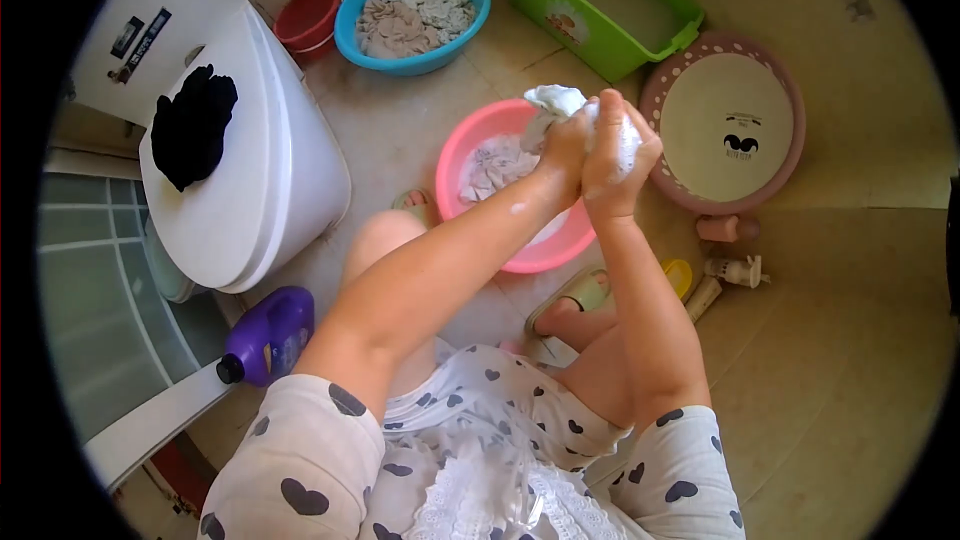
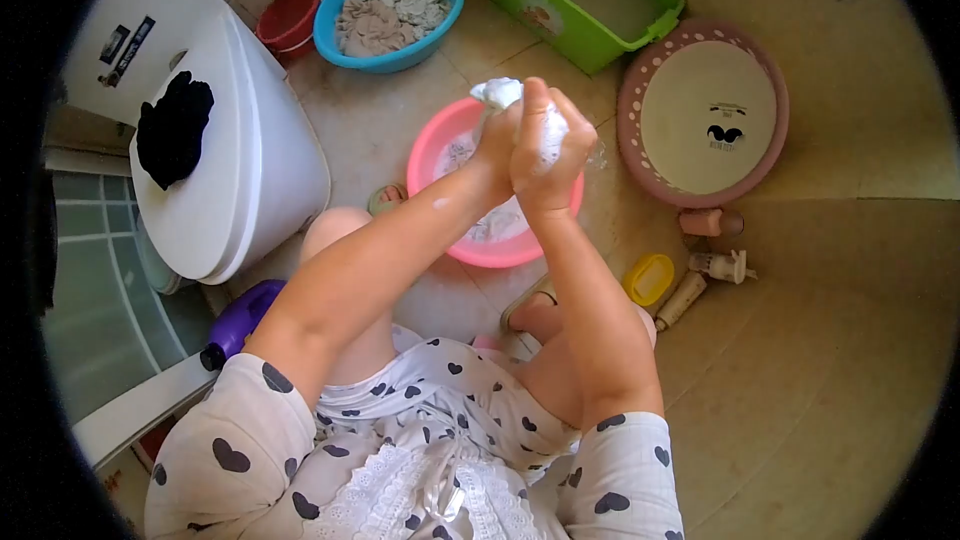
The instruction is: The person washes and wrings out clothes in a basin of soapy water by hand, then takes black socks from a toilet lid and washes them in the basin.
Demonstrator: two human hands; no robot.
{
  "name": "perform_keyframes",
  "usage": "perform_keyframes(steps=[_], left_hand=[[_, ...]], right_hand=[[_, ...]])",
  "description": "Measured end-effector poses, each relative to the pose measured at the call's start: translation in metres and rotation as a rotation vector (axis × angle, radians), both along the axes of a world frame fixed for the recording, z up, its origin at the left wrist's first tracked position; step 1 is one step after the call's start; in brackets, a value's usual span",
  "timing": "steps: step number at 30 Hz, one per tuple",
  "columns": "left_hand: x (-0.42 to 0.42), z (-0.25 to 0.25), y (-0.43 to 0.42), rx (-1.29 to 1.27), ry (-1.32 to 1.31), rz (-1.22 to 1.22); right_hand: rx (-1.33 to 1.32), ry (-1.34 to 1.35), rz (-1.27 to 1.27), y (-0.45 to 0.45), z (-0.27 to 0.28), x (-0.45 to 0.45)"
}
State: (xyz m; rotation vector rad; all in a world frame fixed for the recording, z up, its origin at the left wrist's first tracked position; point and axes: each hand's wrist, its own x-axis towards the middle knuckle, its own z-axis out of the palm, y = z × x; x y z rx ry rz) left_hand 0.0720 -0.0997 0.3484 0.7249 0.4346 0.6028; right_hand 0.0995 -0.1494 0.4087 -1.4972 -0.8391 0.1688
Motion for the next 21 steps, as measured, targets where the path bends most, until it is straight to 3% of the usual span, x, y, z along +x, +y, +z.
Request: perform_keyframes(steps=[3, 7, 10, 11, 14, 15, 18, 21], left_hand=[[0.000, 0.006, -0.008, 0.406, 0.365, 0.256], [0.002, 0.018, -0.011, 0.867, 0.458, 0.495], [0.005, 0.020, 0.006, 0.867, 0.676, 0.258], [0.009, 0.015, 0.011, 0.565, 0.550, 0.252], [0.010, 0.003, 0.031, -0.273, 0.127, 0.042], [0.005, 0.006, 0.037, -0.363, 0.017, -0.013], [0.002, 0.019, 0.042, -0.347, 0.044, 0.079], [0.002, 0.025, 0.047, -0.291, 0.213, 0.139]], right_hand=[[0.028, 0.183, -0.052, 0.003, 0.004, 0.008], [0.152, 0.604, -0.094, 0.001, 0.004, 0.016], [0.098, 0.669, -0.081, 0.001, 0.010, 0.013], [0.027, 0.616, -0.029, 0.000, 0.015, 0.007], [-0.097, -0.164, 0.097, -0.001, -0.008, 0.013], [-0.140, -0.157, 0.138, -0.006, -0.001, 0.009], [-0.143, -0.698, 0.094, -0.017, 0.008, 0.013], [-0.139, -0.957, 0.183, -0.025, 0.008, 0.005]])
